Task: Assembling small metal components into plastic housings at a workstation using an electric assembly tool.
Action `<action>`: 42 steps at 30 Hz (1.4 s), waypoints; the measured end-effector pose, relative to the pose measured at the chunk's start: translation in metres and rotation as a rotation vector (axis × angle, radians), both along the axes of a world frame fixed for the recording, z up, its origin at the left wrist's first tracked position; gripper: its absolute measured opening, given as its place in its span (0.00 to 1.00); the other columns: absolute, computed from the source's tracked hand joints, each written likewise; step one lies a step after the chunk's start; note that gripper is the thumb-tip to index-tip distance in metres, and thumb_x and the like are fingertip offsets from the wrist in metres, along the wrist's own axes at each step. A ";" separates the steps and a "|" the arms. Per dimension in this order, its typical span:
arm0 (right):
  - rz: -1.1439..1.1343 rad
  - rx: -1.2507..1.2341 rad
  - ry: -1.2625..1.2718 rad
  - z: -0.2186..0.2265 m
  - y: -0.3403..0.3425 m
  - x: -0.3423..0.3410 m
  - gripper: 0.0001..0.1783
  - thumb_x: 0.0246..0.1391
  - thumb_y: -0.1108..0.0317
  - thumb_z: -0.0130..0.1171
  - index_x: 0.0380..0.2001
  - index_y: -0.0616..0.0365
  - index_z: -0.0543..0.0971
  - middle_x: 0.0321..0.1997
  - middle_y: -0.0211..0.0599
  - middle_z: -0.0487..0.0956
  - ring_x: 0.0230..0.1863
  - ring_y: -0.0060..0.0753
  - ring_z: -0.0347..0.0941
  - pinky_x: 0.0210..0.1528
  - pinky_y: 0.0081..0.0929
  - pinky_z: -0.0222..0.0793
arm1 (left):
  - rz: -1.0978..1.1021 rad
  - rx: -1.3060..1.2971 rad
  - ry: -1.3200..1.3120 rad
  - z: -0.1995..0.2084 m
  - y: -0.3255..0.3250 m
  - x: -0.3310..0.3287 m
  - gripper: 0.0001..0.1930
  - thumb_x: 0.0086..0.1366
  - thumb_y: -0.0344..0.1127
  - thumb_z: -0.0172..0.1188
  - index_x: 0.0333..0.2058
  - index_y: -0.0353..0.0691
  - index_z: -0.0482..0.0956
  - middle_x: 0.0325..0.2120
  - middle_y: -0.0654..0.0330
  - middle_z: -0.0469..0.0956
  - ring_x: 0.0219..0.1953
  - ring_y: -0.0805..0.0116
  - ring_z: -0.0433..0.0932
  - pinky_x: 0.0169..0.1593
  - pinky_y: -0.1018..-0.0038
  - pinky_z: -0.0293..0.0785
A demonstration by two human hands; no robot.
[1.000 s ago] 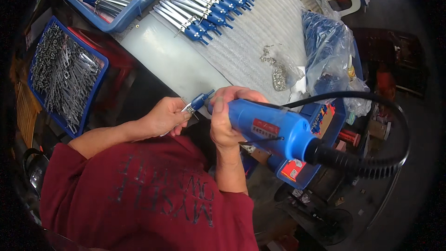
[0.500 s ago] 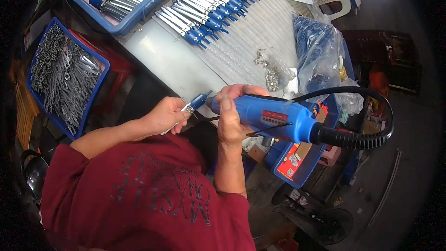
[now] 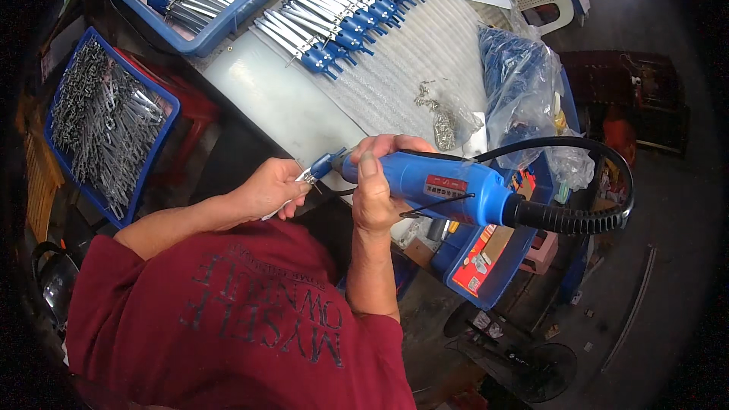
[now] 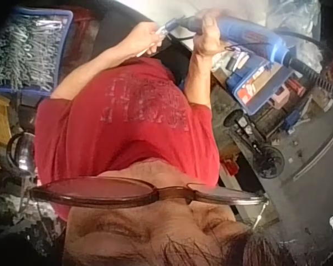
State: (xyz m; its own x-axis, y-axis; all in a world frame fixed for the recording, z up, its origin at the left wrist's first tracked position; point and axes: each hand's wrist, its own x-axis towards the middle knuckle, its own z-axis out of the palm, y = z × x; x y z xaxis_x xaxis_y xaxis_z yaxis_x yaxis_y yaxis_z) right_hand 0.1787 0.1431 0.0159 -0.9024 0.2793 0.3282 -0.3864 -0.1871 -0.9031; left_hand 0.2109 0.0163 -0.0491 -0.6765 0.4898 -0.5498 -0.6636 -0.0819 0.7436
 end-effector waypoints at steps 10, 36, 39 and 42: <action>-0.011 0.063 -0.023 -0.001 -0.009 0.000 0.22 0.36 0.79 0.54 0.38 0.56 0.63 0.22 0.34 0.65 0.20 0.29 0.64 0.23 0.26 0.65 | 0.006 -0.021 -0.018 0.002 -0.001 -0.001 0.07 0.59 0.30 0.47 0.23 0.35 0.68 0.16 0.63 0.69 0.14 0.79 0.67 0.16 0.84 0.64; -0.073 -0.181 0.178 0.013 0.037 0.017 0.21 0.38 0.74 0.51 0.40 0.52 0.63 0.22 0.32 0.65 0.23 0.28 0.61 0.30 0.25 0.61 | 0.088 0.071 0.240 0.039 -0.043 -0.027 0.10 0.56 0.34 0.53 0.31 0.32 0.71 0.20 0.59 0.73 0.19 0.74 0.73 0.21 0.81 0.70; -0.087 -0.230 0.134 0.007 0.041 0.017 0.22 0.36 0.73 0.52 0.40 0.51 0.62 0.21 0.32 0.64 0.23 0.29 0.62 0.29 0.25 0.61 | 0.227 -0.005 0.482 0.069 -0.068 -0.066 0.08 0.54 0.37 0.56 0.25 0.37 0.74 0.14 0.66 0.70 0.12 0.84 0.60 0.16 0.86 0.54; -0.068 -0.225 0.130 0.003 0.042 0.015 0.22 0.36 0.73 0.52 0.39 0.51 0.62 0.21 0.32 0.64 0.23 0.29 0.61 0.30 0.25 0.61 | 0.421 -0.096 0.628 0.103 -0.085 -0.109 0.11 0.53 0.39 0.56 0.22 0.36 0.73 0.12 0.67 0.66 0.14 0.80 0.61 0.18 0.83 0.55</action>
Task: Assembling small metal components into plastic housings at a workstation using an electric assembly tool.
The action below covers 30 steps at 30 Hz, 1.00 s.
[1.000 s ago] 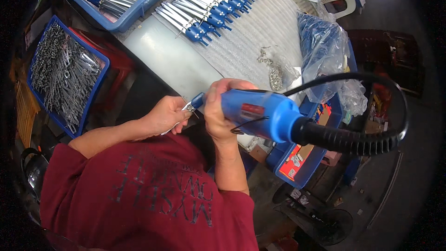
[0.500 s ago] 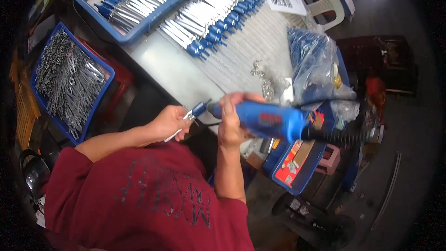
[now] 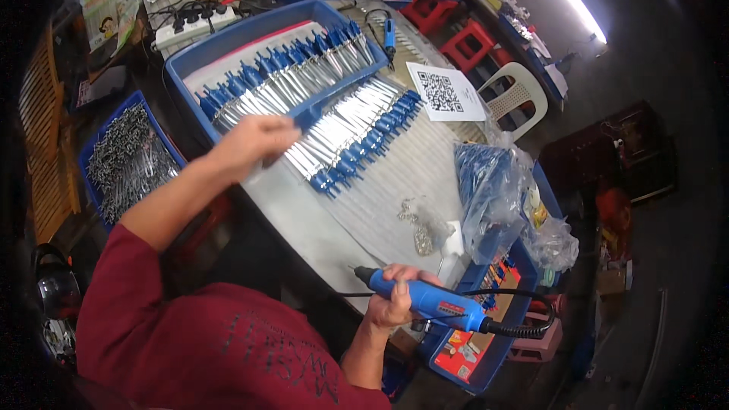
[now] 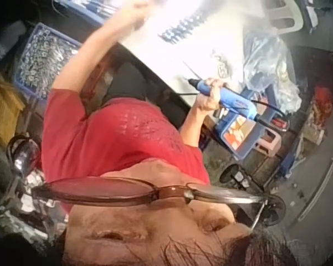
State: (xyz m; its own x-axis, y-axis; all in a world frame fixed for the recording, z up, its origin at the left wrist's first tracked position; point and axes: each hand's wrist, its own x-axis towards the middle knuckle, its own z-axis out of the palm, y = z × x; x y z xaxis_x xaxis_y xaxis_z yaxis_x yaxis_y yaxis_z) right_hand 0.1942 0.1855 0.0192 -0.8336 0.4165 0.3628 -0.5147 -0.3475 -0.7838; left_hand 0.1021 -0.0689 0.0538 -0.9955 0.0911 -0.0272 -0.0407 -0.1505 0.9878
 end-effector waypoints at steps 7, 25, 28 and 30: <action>0.001 0.010 -0.001 0.001 0.008 -0.003 0.22 0.36 0.73 0.52 0.39 0.52 0.62 0.22 0.33 0.64 0.23 0.29 0.62 0.30 0.25 0.61 | 0.257 -0.137 0.218 0.028 -0.015 -0.126 0.06 0.49 0.34 0.58 0.19 0.38 0.75 0.15 0.69 0.68 0.17 0.82 0.61 0.19 0.82 0.51; -0.030 0.002 -0.054 -0.013 0.021 -0.019 0.23 0.36 0.72 0.54 0.40 0.55 0.62 0.23 0.37 0.67 0.21 0.32 0.64 0.26 0.29 0.64 | 0.602 0.002 -0.105 -0.031 0.008 -0.312 0.07 0.46 0.28 0.59 0.20 0.28 0.73 0.15 0.54 0.73 0.15 0.68 0.74 0.15 0.76 0.72; -0.032 -0.006 -0.065 -0.014 0.021 -0.022 0.22 0.36 0.71 0.54 0.39 0.56 0.62 0.23 0.37 0.67 0.21 0.32 0.64 0.26 0.29 0.64 | 0.617 0.013 -0.146 -0.036 0.013 -0.323 0.07 0.46 0.27 0.59 0.21 0.26 0.73 0.16 0.52 0.74 0.15 0.66 0.75 0.15 0.76 0.73; -0.031 0.007 -0.060 -0.014 0.020 -0.024 0.22 0.36 0.71 0.54 0.39 0.56 0.62 0.23 0.37 0.67 0.21 0.32 0.64 0.26 0.28 0.64 | 0.616 0.035 -0.167 -0.040 0.014 -0.328 0.08 0.46 0.26 0.58 0.21 0.25 0.73 0.16 0.51 0.74 0.15 0.65 0.75 0.15 0.75 0.73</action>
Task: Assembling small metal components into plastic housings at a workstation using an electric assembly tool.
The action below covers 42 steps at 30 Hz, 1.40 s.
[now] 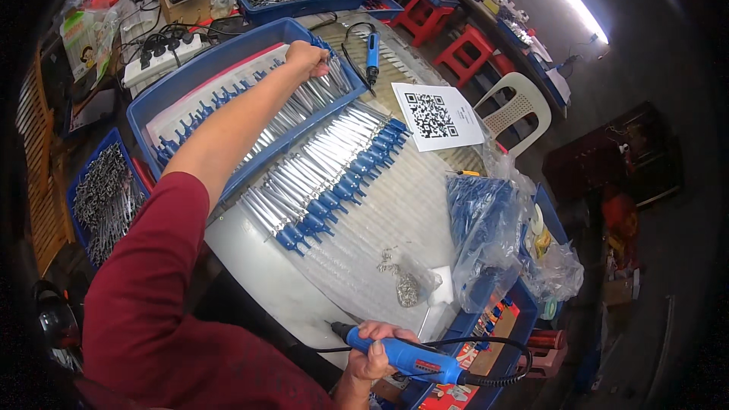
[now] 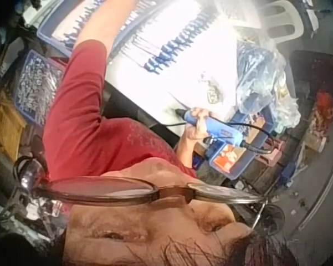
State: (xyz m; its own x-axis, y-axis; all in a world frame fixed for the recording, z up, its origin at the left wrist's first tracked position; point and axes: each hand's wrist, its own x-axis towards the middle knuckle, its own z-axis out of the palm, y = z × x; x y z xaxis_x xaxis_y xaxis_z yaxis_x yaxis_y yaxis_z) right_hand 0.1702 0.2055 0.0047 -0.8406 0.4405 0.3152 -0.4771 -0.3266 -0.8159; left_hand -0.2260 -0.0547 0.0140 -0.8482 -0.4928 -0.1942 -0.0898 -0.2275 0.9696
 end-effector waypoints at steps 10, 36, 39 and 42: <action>-0.014 0.006 -0.017 -0.003 0.001 -0.003 0.22 0.36 0.70 0.53 0.39 0.55 0.62 0.22 0.37 0.67 0.21 0.31 0.64 0.26 0.29 0.64 | -0.044 -0.079 -0.167 0.016 -0.004 0.009 0.06 0.47 0.23 0.49 0.18 0.26 0.72 0.18 0.48 0.74 0.19 0.58 0.76 0.21 0.69 0.76; -0.003 0.047 0.043 -0.001 0.002 0.003 0.23 0.37 0.69 0.53 0.41 0.55 0.62 0.24 0.36 0.67 0.22 0.31 0.64 0.26 0.28 0.63 | -0.344 -1.152 0.437 0.031 0.013 0.101 0.10 0.49 0.35 0.56 0.27 0.35 0.73 0.23 0.51 0.74 0.29 0.55 0.74 0.33 0.68 0.68; 0.036 0.037 0.061 0.001 0.001 0.006 0.23 0.37 0.69 0.53 0.41 0.53 0.63 0.25 0.35 0.67 0.23 0.31 0.64 0.29 0.29 0.63 | -0.963 -1.130 0.449 0.045 0.020 0.161 0.07 0.48 0.32 0.55 0.25 0.34 0.72 0.20 0.52 0.73 0.27 0.56 0.73 0.32 0.68 0.68; 0.032 0.046 0.071 0.000 0.005 0.010 0.23 0.37 0.69 0.53 0.41 0.53 0.63 0.25 0.35 0.67 0.24 0.31 0.64 0.29 0.29 0.63 | -1.198 -1.233 0.520 0.028 0.030 0.195 0.06 0.48 0.31 0.55 0.23 0.34 0.72 0.19 0.51 0.72 0.27 0.55 0.73 0.32 0.66 0.68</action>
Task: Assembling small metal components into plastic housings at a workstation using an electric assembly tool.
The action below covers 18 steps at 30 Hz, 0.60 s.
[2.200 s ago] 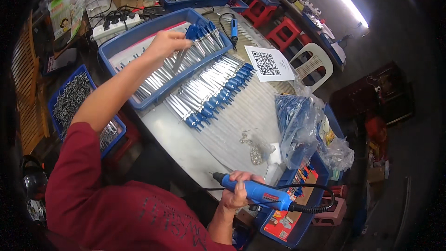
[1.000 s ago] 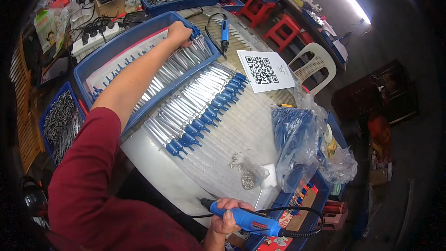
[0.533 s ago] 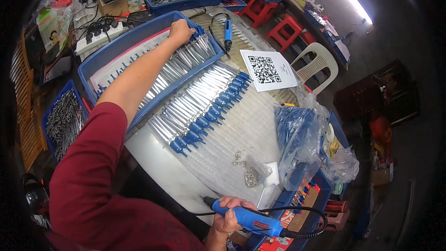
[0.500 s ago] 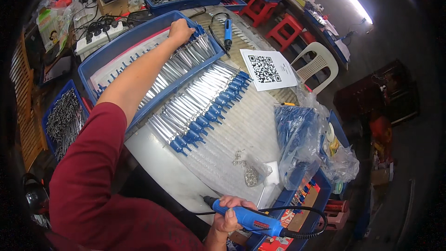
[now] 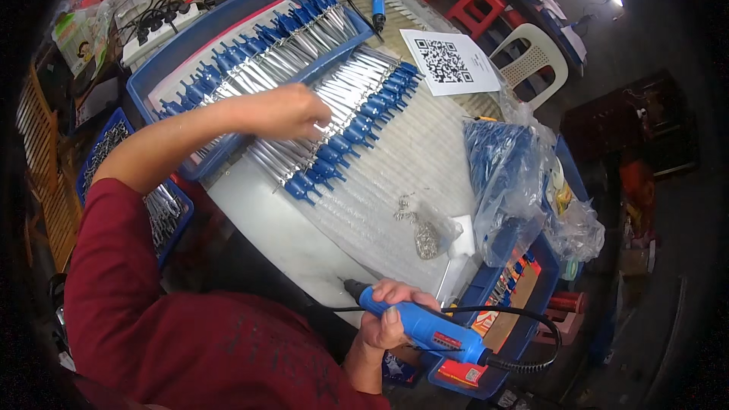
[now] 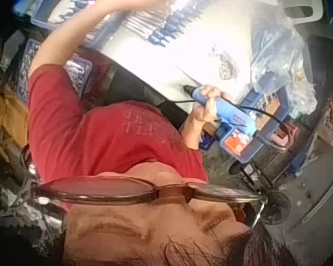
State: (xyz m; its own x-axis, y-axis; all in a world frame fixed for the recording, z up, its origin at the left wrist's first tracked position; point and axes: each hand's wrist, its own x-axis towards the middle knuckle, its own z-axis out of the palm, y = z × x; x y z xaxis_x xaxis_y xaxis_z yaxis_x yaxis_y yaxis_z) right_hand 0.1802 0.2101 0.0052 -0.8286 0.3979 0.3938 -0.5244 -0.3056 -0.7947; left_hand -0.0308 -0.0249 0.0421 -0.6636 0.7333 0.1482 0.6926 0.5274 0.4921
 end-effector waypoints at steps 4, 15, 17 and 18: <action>-0.019 -0.057 0.011 0.002 -0.004 0.001 0.24 0.34 0.71 0.54 0.41 0.55 0.62 0.23 0.38 0.67 0.22 0.33 0.64 0.28 0.30 0.64 | 0.040 -0.170 0.017 -0.021 -0.001 0.025 0.10 0.45 0.33 0.57 0.22 0.32 0.71 0.20 0.47 0.73 0.30 0.51 0.73 0.34 0.62 0.68; -0.032 -0.048 0.035 0.005 -0.008 0.008 0.25 0.34 0.71 0.54 0.41 0.55 0.62 0.23 0.38 0.67 0.22 0.33 0.65 0.28 0.30 0.64 | 0.193 -0.034 -0.135 -0.062 -0.001 0.034 0.11 0.42 0.31 0.62 0.24 0.35 0.70 0.27 0.52 0.70 0.34 0.56 0.70 0.37 0.66 0.65; -0.047 -0.050 0.037 0.005 -0.010 0.008 0.25 0.34 0.71 0.53 0.41 0.55 0.62 0.23 0.38 0.67 0.22 0.32 0.65 0.27 0.29 0.64 | 0.196 -0.042 -0.163 -0.061 -0.002 0.033 0.12 0.41 0.30 0.62 0.25 0.35 0.70 0.28 0.52 0.70 0.34 0.56 0.70 0.37 0.66 0.65; -0.047 -0.051 0.037 0.005 -0.010 0.008 0.25 0.34 0.71 0.53 0.41 0.55 0.62 0.23 0.38 0.67 0.22 0.32 0.65 0.27 0.29 0.64 | 0.192 -0.042 -0.168 -0.060 -0.002 0.033 0.12 0.41 0.30 0.63 0.25 0.35 0.70 0.27 0.52 0.70 0.34 0.56 0.70 0.36 0.67 0.65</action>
State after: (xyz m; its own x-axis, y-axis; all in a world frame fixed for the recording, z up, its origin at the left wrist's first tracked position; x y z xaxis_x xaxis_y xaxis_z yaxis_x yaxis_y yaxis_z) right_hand 0.1882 0.1996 0.0107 -0.7938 0.4559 0.4025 -0.5681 -0.3194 -0.7585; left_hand 0.0021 -0.0268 -0.0183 -0.8043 0.5943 -0.0039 0.4880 0.6641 0.5664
